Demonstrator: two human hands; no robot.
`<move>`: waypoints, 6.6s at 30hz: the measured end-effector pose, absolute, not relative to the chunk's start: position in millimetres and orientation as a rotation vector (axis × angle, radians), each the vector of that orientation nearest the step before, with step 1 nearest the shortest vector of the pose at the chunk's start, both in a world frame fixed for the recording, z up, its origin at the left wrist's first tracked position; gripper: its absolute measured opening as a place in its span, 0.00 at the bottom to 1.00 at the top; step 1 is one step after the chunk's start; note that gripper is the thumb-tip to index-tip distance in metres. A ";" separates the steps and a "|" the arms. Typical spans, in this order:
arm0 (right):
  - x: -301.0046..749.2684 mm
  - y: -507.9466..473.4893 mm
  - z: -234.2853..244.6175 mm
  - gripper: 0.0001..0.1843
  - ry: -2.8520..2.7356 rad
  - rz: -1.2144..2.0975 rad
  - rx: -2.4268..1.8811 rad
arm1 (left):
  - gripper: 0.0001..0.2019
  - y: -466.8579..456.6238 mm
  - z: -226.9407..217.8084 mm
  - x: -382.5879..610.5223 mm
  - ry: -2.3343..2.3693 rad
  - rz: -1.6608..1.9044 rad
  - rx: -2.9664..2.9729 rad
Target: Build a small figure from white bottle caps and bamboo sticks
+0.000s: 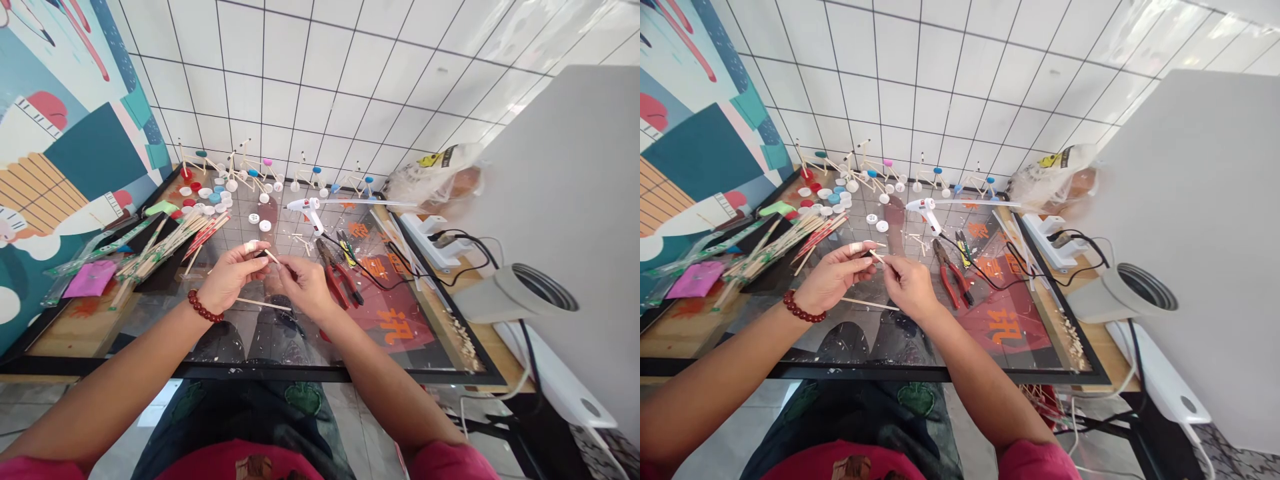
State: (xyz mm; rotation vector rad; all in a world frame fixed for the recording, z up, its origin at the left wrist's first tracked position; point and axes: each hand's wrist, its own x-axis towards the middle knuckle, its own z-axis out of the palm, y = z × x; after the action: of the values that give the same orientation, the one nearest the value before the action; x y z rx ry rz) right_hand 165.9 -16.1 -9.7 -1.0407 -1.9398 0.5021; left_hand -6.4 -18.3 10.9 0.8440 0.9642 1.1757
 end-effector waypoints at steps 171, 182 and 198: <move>155.9 -8.5 -18.4 0.12 -1.563 1.022 -0.953 | 0.05 -22.0 7.0 -6.7 1.194 1.405 1.503; 155.1 -4.8 -18.9 0.12 -1.327 1.216 -0.907 | 0.20 -20.7 5.6 -4.8 1.180 1.407 1.349; 237.4 24.3 8.6 0.11 -1.754 0.168 -1.720 | 0.17 -13.5 3.8 -2.3 0.939 1.336 0.754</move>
State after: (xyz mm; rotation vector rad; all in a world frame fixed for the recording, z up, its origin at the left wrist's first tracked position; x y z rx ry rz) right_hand 237.4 24.3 8.6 -1.7202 -1.7542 0.1682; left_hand -2.3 -13.5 3.8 0.7540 0.9394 1.3361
